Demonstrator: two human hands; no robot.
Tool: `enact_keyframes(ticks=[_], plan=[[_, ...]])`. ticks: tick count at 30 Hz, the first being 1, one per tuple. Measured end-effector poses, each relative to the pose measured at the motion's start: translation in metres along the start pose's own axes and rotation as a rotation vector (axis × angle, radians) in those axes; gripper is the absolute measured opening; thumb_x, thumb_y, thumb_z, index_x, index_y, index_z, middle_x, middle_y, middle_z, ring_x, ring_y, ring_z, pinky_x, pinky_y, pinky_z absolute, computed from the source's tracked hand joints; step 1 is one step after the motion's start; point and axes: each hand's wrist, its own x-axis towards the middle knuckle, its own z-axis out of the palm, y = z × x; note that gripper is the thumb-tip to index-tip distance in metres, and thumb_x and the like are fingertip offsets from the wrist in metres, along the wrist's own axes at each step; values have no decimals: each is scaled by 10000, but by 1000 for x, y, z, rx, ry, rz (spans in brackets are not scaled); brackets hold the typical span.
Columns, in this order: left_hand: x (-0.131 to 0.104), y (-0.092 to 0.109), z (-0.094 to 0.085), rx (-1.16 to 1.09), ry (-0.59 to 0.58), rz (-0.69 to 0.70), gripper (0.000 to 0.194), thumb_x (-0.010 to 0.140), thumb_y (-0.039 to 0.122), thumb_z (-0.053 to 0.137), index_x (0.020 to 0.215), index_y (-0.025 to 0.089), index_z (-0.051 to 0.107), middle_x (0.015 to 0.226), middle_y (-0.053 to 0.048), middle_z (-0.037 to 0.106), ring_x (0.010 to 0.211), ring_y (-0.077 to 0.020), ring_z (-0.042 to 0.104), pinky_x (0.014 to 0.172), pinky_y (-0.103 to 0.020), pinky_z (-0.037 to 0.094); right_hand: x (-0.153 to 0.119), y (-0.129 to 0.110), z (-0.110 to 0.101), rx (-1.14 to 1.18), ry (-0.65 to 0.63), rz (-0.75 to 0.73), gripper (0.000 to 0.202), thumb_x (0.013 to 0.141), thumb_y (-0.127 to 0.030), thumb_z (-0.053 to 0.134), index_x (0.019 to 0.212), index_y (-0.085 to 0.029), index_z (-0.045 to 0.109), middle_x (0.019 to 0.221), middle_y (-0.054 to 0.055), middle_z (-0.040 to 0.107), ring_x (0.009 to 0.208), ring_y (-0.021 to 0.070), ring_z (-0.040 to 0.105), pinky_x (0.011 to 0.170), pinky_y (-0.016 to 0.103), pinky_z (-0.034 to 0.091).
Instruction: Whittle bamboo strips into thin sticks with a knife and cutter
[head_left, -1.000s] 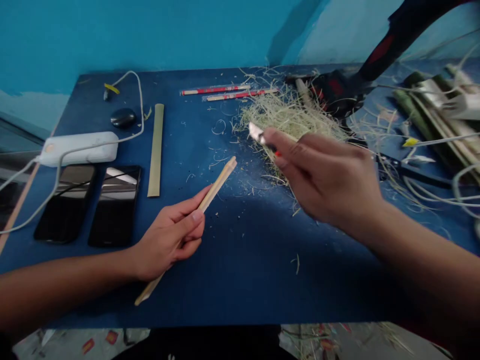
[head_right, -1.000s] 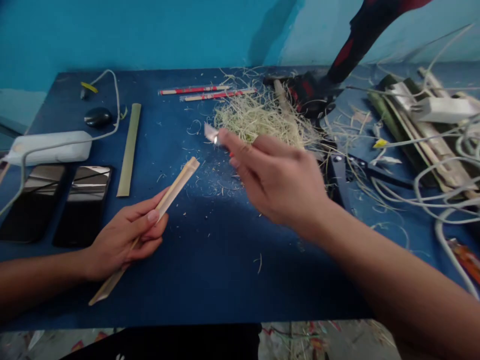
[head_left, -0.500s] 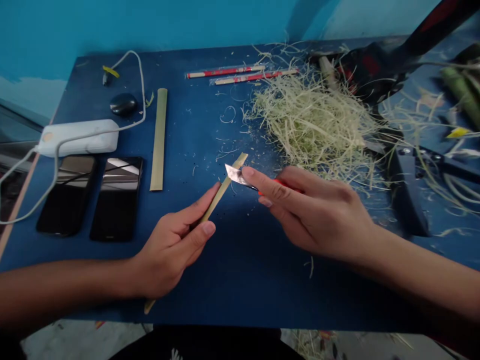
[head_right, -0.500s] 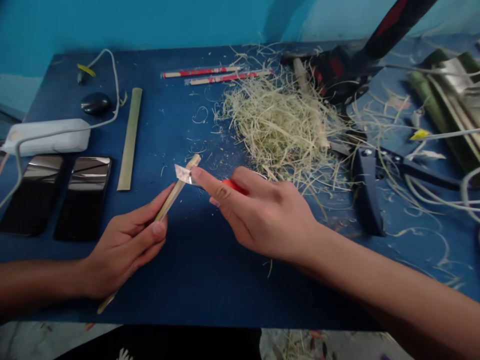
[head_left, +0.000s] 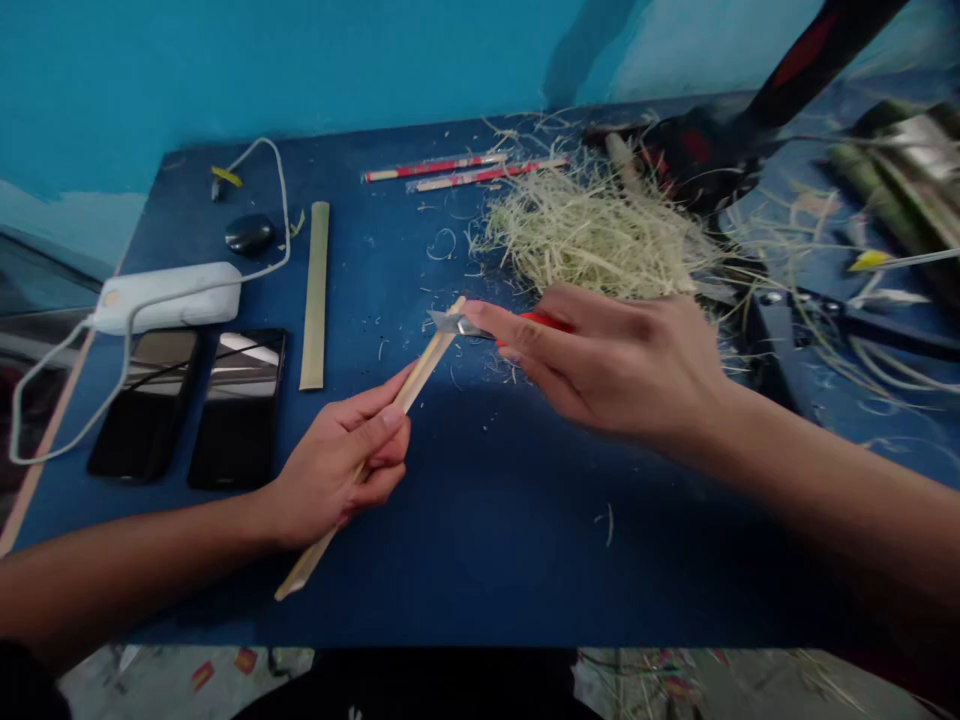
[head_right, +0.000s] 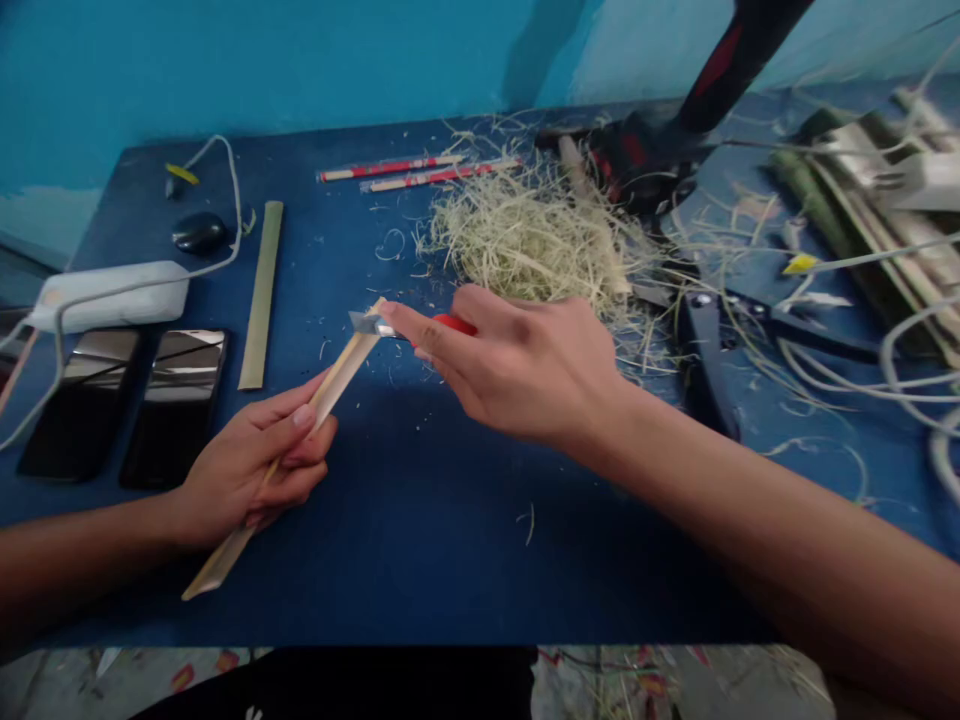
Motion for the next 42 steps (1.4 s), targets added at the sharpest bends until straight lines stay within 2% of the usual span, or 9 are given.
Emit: enact_keyframes(ticks=[4, 7, 13, 19, 25, 33, 38, 40, 42], plan=[[-7, -6, -3, -19, -36, 79, 835, 1027, 500, 694, 1753, 259, 360, 676, 111, 392, 417, -24, 264, 354, -140, 199, 3, 31, -18, -198, -1, 196, 529, 1145, -310, 333, 1537, -352, 686, 684, 17, 609, 455, 112, 283, 457, 277, 152], [-11, -11, -2, -15, -50, 90, 813, 1029, 524, 693, 1734, 238, 405, 672, 111, 391, 424, -14, 267, 376, -139, 177, -4, 45, -36, -198, 178, 378, 512, 1161, -424, 373, 1578, -316, 651, 777, 83, 636, 626, 208, 497, 572, 355, 348], [-12, -12, 1, -38, -39, 94, 820, 1036, 523, 682, 1745, 240, 384, 681, 109, 399, 416, -17, 268, 358, -149, 180, -13, 7, -27, 209, 227, 35, 446, 1123, -231, 495, 1541, -254, 650, 768, 7, 618, 593, 132, 502, 545, 280, 387], [-14, -16, -3, -57, -93, 94, 818, 1033, 544, 672, 1733, 217, 402, 679, 101, 431, 417, -17, 292, 366, -138, 186, -21, -19, -14, 246, 139, -117, 538, 1089, -178, 525, 1617, -271, 575, 802, -25, 576, 564, 98, 413, 464, 249, 261], [-19, -20, 2, -8, -45, 33, 905, 1032, 625, 633, 1742, 141, 347, 655, 72, 535, 394, -51, 402, 355, -158, 298, -23, -25, -10, 150, 90, -83, 525, 1099, -222, 519, 1612, -291, 604, 792, -15, 596, 546, 92, 413, 465, 245, 256], [-10, -17, 5, 49, 12, 19, 823, 1045, 607, 628, 1695, 144, 426, 645, 89, 513, 372, -37, 382, 347, -150, 254, -17, -14, -4, 14, 76, -58, 522, 1080, -282, 565, 1586, -395, 628, 800, 7, 674, 559, 103, 466, 498, 273, 201], [-15, -17, 4, 63, -13, 12, 843, 1038, 602, 642, 1700, 129, 421, 648, 88, 507, 387, -34, 368, 357, -155, 265, -11, 16, -18, -159, 36, 247, 461, 1130, -347, 423, 1477, -403, 722, 751, 25, 624, 484, 100, 264, 513, 302, 162], [-16, -19, 5, 60, -32, 19, 847, 1035, 611, 642, 1693, 116, 440, 656, 89, 489, 398, -29, 355, 360, -155, 255, -11, 25, -28, -148, 115, 361, 475, 1157, -415, 376, 1504, -400, 700, 776, 49, 614, 561, 158, 391, 526, 322, 238], [-16, -21, 5, 60, -36, 45, 827, 1029, 592, 662, 1678, 116, 473, 671, 90, 469, 415, -24, 345, 366, -154, 244, -13, 25, -31, -10, 164, 301, 468, 1152, -379, 414, 1537, -324, 675, 792, 61, 639, 630, 191, 508, 570, 346, 365]])
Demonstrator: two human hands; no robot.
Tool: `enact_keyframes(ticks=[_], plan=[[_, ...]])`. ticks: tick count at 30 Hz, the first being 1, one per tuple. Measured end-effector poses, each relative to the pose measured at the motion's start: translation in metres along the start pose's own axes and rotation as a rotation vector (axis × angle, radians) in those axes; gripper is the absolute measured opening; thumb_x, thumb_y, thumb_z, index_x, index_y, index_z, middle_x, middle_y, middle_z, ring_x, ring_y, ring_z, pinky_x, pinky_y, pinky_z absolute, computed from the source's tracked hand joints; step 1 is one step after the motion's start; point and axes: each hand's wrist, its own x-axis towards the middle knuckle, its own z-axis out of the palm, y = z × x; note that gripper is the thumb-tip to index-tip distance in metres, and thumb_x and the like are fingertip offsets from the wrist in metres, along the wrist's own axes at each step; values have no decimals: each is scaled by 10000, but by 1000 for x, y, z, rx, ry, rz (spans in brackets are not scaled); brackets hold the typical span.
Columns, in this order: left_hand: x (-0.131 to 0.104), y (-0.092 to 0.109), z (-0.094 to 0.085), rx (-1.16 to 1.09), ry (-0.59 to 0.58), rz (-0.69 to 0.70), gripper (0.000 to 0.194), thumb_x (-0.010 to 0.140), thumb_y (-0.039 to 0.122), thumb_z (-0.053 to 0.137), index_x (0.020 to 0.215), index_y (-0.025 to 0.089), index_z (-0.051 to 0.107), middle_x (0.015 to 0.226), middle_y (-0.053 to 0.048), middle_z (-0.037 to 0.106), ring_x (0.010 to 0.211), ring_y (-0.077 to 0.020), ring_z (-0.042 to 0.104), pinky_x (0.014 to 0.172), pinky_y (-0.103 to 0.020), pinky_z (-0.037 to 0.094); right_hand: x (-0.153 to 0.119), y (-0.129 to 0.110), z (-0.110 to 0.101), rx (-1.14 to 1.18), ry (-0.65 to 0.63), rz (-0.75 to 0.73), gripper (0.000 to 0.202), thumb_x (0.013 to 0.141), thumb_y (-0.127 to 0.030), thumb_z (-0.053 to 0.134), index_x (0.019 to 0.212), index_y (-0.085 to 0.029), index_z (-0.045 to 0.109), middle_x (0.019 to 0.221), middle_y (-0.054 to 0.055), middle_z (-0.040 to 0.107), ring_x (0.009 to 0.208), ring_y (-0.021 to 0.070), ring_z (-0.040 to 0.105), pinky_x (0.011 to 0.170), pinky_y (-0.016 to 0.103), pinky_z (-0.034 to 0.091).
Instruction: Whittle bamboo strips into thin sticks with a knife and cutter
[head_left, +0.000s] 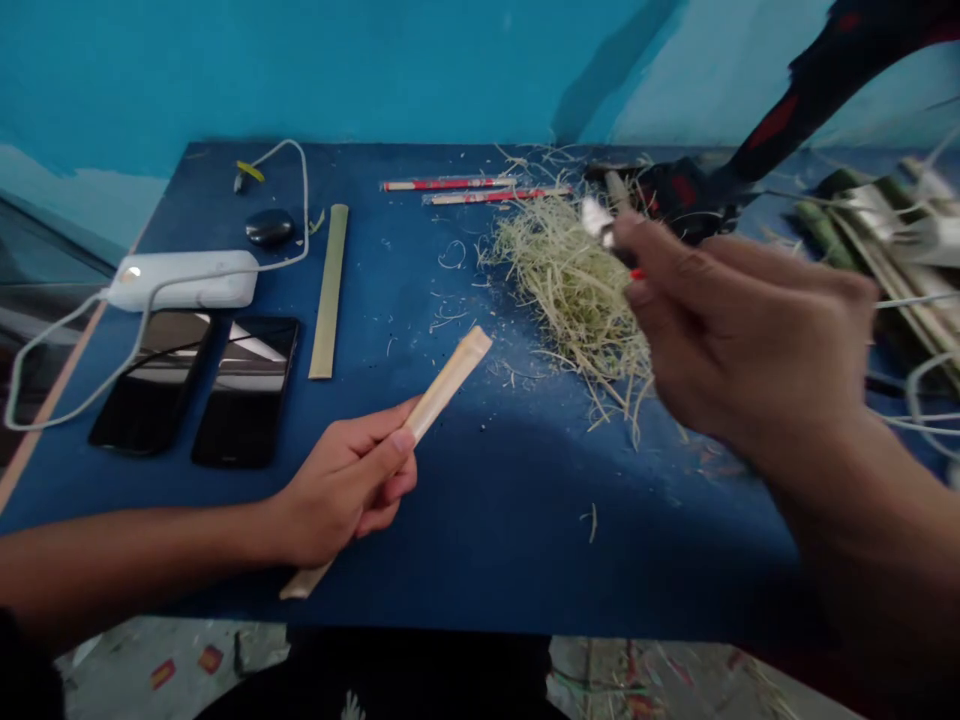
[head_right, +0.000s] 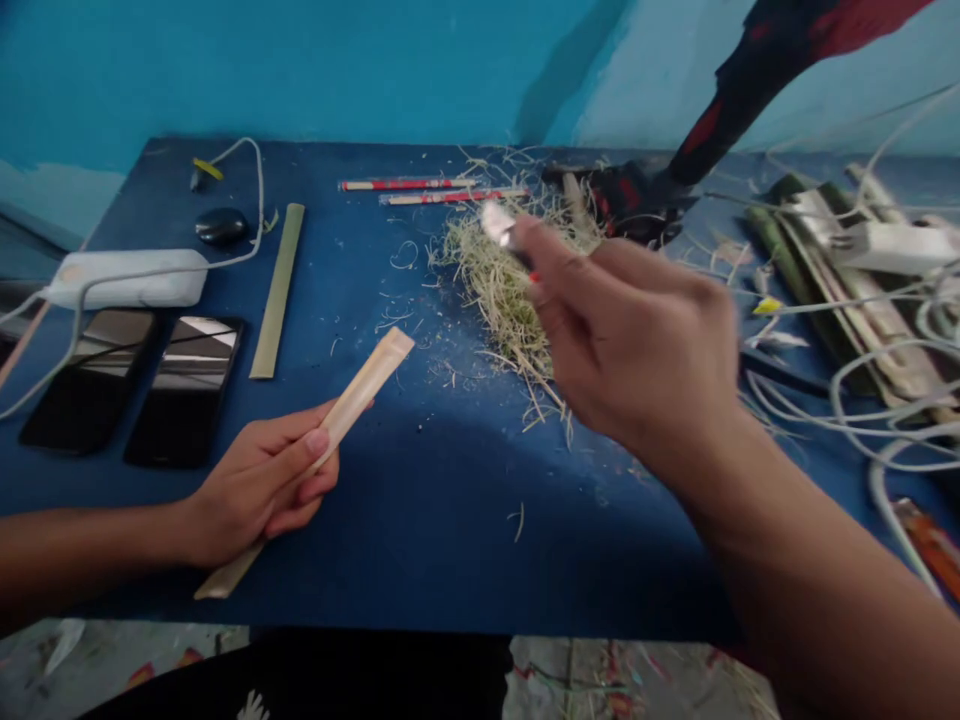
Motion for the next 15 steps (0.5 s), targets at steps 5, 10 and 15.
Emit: enact_keyframes(ticks=[5, 10, 15], plan=[[1, -2, 1, 19, 69, 59, 750, 1042, 538, 635, 1683, 172, 499, 740, 70, 465, 455, -42, 368, 359, -171, 290, -14, -21, 14, 298, 65, -278, 455, 1084, -205, 551, 1519, -251, 677, 759, 0, 616, 614, 139, 538, 542, 279, 388], [-3, -4, 3, 101, 120, 147, 714, 1064, 469, 614, 1698, 169, 481, 657, 83, 441, 455, -55, 356, 401, -188, 299, -27, -41, 19, 281, -73, -364, 517, 1074, -202, 563, 1581, -282, 631, 812, -13, 639, 583, 98, 491, 499, 249, 320], [-6, -6, 7, 166, 159, 172, 733, 1081, 449, 598, 1719, 128, 433, 561, 98, 403, 474, -71, 309, 452, -209, 277, -31, -47, 19, 264, -84, -436, 431, 1096, -219, 529, 1494, -236, 693, 767, -27, 591, 538, 88, 414, 476, 247, 269]])
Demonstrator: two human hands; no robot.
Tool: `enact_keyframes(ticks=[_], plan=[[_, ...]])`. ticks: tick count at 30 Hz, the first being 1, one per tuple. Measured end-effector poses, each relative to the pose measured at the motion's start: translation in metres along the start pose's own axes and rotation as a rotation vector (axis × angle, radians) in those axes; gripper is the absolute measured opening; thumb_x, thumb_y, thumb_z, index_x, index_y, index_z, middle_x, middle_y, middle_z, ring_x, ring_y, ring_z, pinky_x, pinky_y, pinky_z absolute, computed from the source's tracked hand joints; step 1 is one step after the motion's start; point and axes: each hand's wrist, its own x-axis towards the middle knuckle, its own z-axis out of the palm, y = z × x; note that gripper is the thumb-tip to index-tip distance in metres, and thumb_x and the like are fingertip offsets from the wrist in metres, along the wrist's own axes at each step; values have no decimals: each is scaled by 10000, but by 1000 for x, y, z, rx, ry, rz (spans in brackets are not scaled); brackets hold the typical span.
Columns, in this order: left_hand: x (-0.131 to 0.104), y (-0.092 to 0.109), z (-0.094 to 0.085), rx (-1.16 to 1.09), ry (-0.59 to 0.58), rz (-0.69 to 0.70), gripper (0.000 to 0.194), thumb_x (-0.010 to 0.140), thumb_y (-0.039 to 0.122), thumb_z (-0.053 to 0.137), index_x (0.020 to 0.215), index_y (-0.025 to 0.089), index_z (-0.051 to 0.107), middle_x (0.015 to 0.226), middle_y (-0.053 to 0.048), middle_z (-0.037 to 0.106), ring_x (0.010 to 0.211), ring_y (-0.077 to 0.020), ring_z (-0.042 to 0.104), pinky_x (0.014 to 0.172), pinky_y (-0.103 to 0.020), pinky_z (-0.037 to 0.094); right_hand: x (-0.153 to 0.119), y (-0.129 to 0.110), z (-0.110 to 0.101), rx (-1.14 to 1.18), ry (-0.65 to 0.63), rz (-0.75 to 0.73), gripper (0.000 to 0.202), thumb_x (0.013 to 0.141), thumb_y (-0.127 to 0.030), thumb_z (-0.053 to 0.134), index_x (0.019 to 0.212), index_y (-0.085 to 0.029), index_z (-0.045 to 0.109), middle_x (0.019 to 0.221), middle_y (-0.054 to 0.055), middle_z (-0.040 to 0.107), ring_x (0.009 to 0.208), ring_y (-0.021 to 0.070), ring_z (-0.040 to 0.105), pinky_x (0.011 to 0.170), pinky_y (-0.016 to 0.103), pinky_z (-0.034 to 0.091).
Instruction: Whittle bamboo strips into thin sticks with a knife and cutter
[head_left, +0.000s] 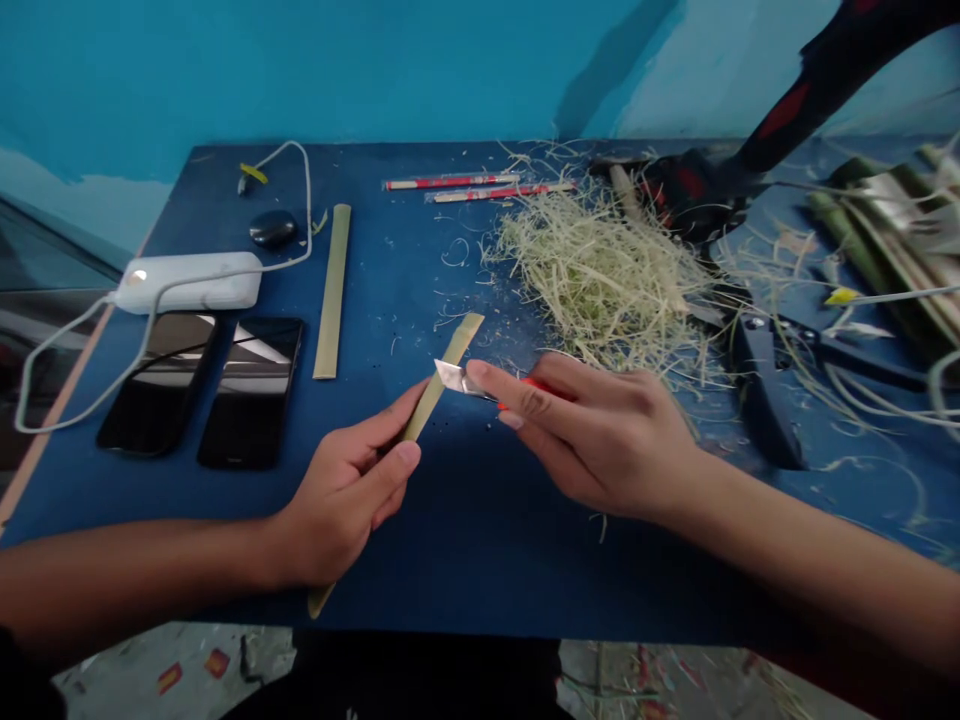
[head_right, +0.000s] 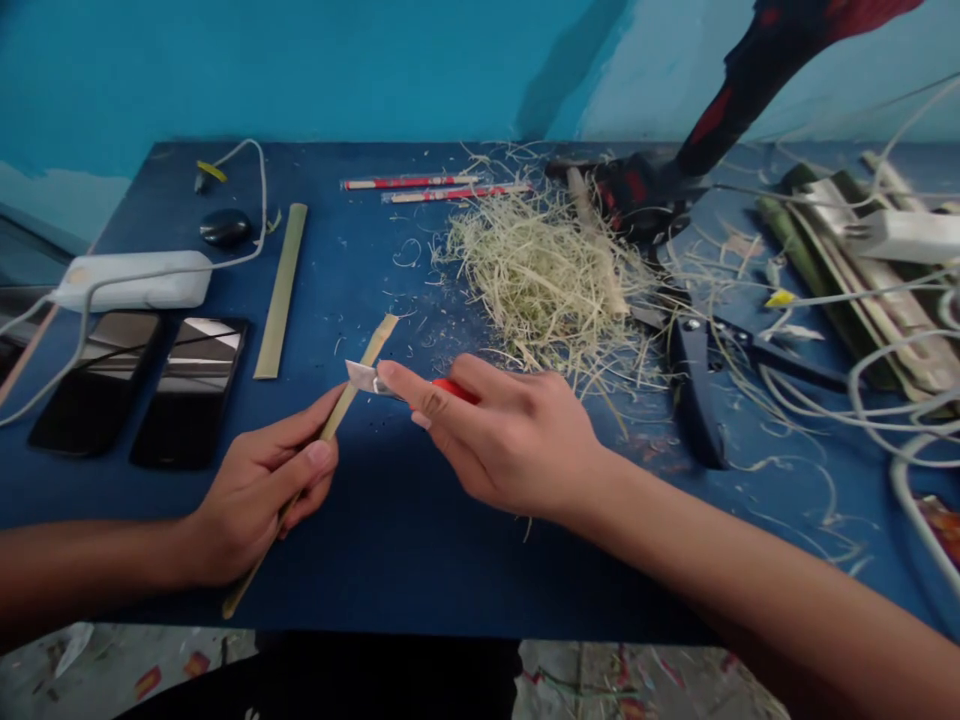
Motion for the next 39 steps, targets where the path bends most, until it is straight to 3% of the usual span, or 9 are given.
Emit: enact_keyframes(ticks=[8, 12, 15, 18, 21, 25, 29, 34, 39], plan=[[5, 2, 3, 80, 8, -19, 749, 1086, 463, 579, 1726, 111, 411, 582, 98, 361, 519, -86, 296, 465, -218, 262, -1, 19, 1, -121, -48, 86, 433, 1111, -259, 516, 1501, -284, 701, 803, 0, 692, 598, 95, 522, 501, 239, 281], [3, 2, 4, 118, 37, -14, 711, 1087, 431, 577, 1715, 125, 442, 575, 95, 364, 516, -93, 307, 462, -216, 286, 0, 30, 1, -233, -42, 124, 409, 1108, -294, 530, 1462, -310, 735, 808, -1, 714, 551, 93, 456, 486, 256, 241], [-4, 0, 4, 167, 64, 16, 652, 1061, 390, 630, 1672, 187, 532, 586, 78, 417, 516, -98, 338, 448, -210, 293, 0, 48, -11, -397, 27, 240, 406, 1114, -276, 527, 1451, -246, 751, 762, 14, 697, 490, 95, 360, 453, 276, 210], [-5, -3, 4, 156, 78, 33, 633, 1020, 360, 693, 1626, 209, 592, 586, 72, 490, 499, -91, 389, 445, -197, 338, 0, 57, -25, -328, 138, 301, 408, 1110, -279, 535, 1456, -207, 741, 758, 55, 704, 582, 142, 518, 515, 299, 320], [-1, -2, 6, 61, 75, -21, 714, 998, 370, 724, 1651, 157, 530, 590, 66, 573, 486, -93, 496, 472, -198, 442, 0, 48, -21, -177, 191, 189, 447, 1085, -220, 583, 1524, -169, 645, 896, 72, 774, 635, 133, 586, 562, 278, 411], [4, 1, 6, -76, 77, -112, 722, 990, 409, 739, 1606, 122, 497, 702, 38, 656, 428, -86, 557, 425, -201, 465, 0, 24, 2, -4, 136, 28, 269, 1066, -236, 547, 1274, -134, 685, 936, 85, 777, 721, 169, 683, 591, 286, 467], [3, 1, 3, -219, 68, -95, 599, 963, 400, 743, 1486, 144, 604, 911, -11, 678, 406, -49, 542, 374, -195, 409, -3, 6, 15, 88, 49, -17, 209, 1059, -243, 498, 1158, -144, 654, 918, 79, 745, 636, 148, 617, 521, 290, 390], [1, 3, 1, -321, 32, -154, 640, 965, 266, 644, 1593, 159, 582, 886, -17, 660, 433, -59, 543, 393, -202, 392, -2, -9, 17, 159, -51, -48, 201, 1061, -258, 480, 1067, -163, 657, 782, 18, 668, 570, 135, 542, 516, 294, 342], [2, 5, 2, -342, 50, -197, 680, 969, 235, 609, 1645, 191, 559, 861, -19, 653, 455, -58, 526, 403, -200, 391, -2, -13, 16, 177, -87, -36, 223, 1079, -309, 512, 1066, -180, 693, 716, -5, 625, 547, 118, 521, 533, 277, 341]])
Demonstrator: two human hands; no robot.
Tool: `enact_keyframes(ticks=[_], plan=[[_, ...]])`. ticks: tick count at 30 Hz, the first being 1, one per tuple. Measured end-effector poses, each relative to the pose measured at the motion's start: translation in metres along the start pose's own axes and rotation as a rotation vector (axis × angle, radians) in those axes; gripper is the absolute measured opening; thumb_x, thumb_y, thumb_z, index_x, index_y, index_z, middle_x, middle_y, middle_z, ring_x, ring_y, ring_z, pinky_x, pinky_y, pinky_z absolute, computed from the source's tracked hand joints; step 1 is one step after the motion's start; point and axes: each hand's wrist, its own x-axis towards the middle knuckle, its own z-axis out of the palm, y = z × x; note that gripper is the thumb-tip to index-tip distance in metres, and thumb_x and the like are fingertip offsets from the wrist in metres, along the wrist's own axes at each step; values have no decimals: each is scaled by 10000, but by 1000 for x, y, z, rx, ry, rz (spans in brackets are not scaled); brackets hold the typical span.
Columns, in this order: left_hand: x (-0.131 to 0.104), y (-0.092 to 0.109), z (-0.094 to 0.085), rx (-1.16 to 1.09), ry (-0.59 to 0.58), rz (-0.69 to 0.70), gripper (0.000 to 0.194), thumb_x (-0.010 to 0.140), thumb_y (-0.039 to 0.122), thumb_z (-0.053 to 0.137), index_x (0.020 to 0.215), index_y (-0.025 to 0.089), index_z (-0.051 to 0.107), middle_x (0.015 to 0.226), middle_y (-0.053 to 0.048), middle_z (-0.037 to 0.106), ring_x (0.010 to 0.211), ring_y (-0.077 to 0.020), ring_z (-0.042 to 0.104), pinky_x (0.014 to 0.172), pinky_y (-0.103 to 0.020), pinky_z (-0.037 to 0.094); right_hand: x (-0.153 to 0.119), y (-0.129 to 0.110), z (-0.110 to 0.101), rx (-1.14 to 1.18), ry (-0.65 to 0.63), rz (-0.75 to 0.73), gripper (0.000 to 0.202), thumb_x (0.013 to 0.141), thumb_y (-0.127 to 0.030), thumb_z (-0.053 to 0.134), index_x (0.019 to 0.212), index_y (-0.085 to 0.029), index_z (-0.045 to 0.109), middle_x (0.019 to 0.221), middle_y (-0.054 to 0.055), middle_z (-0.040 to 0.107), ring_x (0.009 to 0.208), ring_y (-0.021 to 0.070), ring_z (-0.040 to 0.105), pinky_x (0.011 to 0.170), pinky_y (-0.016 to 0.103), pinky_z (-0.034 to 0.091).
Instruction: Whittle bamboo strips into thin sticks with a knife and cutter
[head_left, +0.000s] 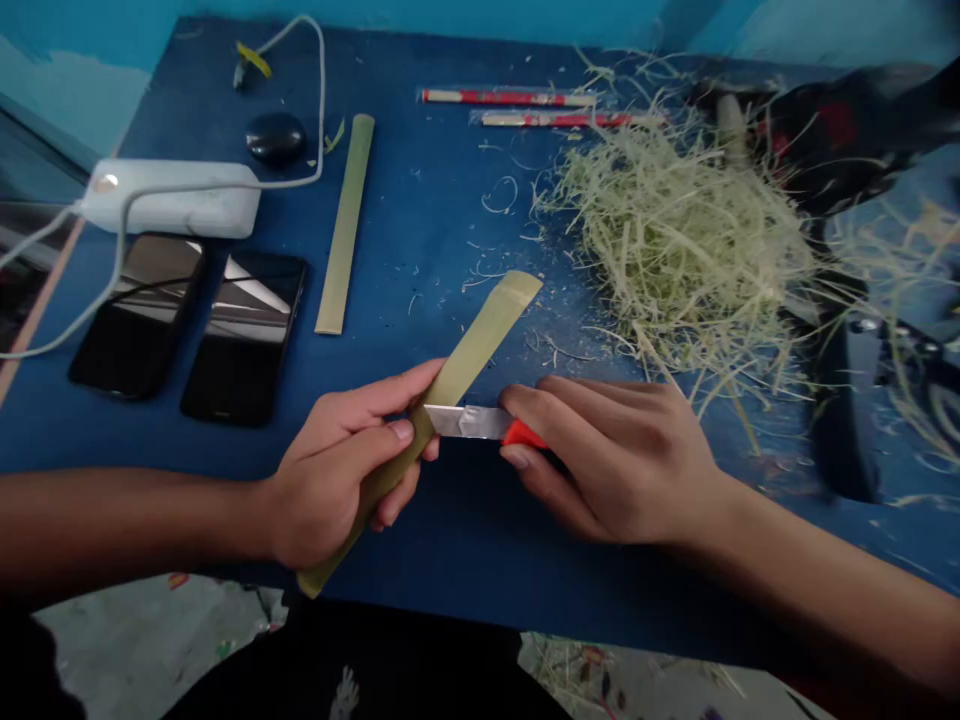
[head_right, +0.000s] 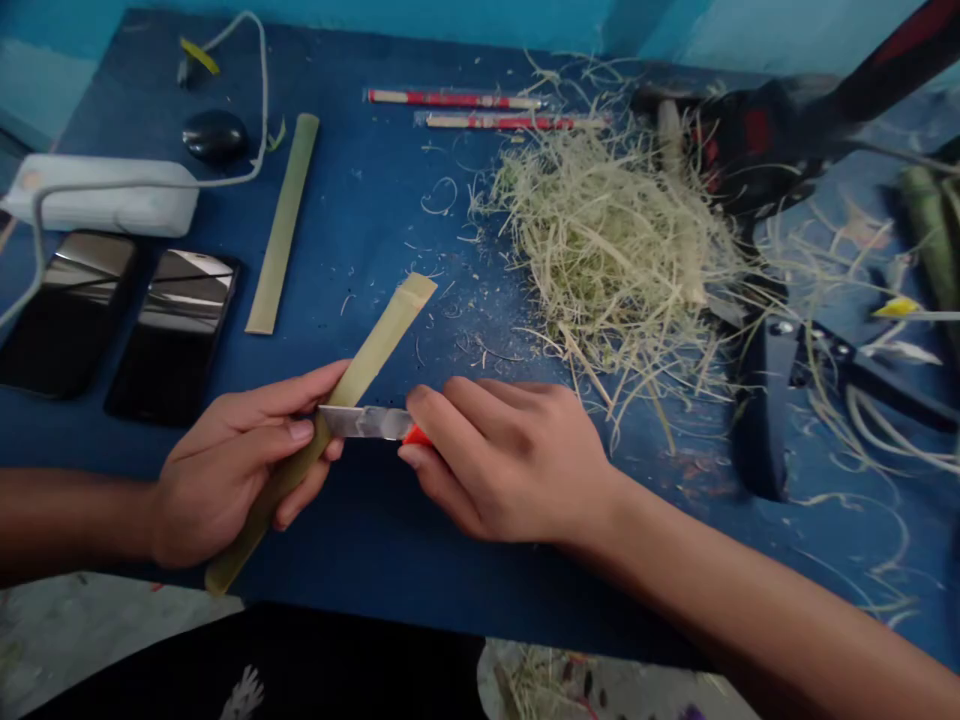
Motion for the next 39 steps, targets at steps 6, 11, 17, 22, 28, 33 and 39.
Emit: enact_keyframes(ticks=[6, 11, 17, 22, 28, 33, 39], plan=[[0, 2, 1, 49, 23, -32, 688, 968, 244, 606, 1652, 196, 559, 855, -13, 646, 439, -53, 505, 401, -202, 390, -2, 10, -7, -96, 35, 96, 209, 1069, -288, 541, 1089, -186, 722, 727, 5, 658, 539, 117, 537, 511, 278, 334], [0, 1, 1, 60, 42, -19, 663, 981, 253, 604, 1641, 193, 575, 856, -28, 669, 447, -53, 507, 404, -198, 387, -5, 7, -3, 29, -50, -16, 276, 1112, -341, 494, 1097, -182, 719, 715, 4, 620, 548, 129, 515, 532, 296, 370], [3, 6, 2, 78, 29, -35, 625, 992, 255, 600, 1614, 192, 606, 849, -11, 638, 439, -44, 491, 395, -195, 373, -5, 14, -7, -37, -17, 50, 254, 1108, -347, 521, 1104, -212, 736, 732, 29, 689, 531, 143, 538, 506, 306, 373], [1, 3, 3, 120, 41, -45, 619, 995, 240, 585, 1613, 201, 611, 857, -17, 654, 452, -46, 498, 411, -197, 384, -1, 25, -15, -160, 36, 134, 183, 1105, -290, 559, 1097, -186, 710, 719, 17, 706, 565, 127, 620, 472, 278, 353], [-2, -2, 2, 137, 33, -23, 599, 1007, 256, 599, 1603, 208, 623, 884, -28, 678, 473, -48, 512, 432, -200, 383, -6, 25, -12, -122, 5, 54, 205, 1119, -297, 545, 1159, -147, 679, 749, 4, 675, 567, 113, 567, 509, 268, 371], [-2, -2, 3, 120, 36, 6, 591, 1011, 257, 607, 1598, 196, 629, 863, -32, 670, 479, -56, 520, 447, -214, 390, -8, 13, -2, 134, -51, -17, 229, 1122, -295, 516, 1246, -152, 645, 748, -8, 621, 555, 127, 516, 532, 290, 372], [-3, -2, 4, 119, 69, -13, 636, 996, 249, 614, 1629, 183, 591, 849, -34, 682, 476, -65, 530, 458, -225, 407, -6, 11, -3, 184, -77, -7, 236, 1121, -298, 520, 1252, -144, 642, 748, -8, 616, 553, 124, 513, 532, 283, 375]])
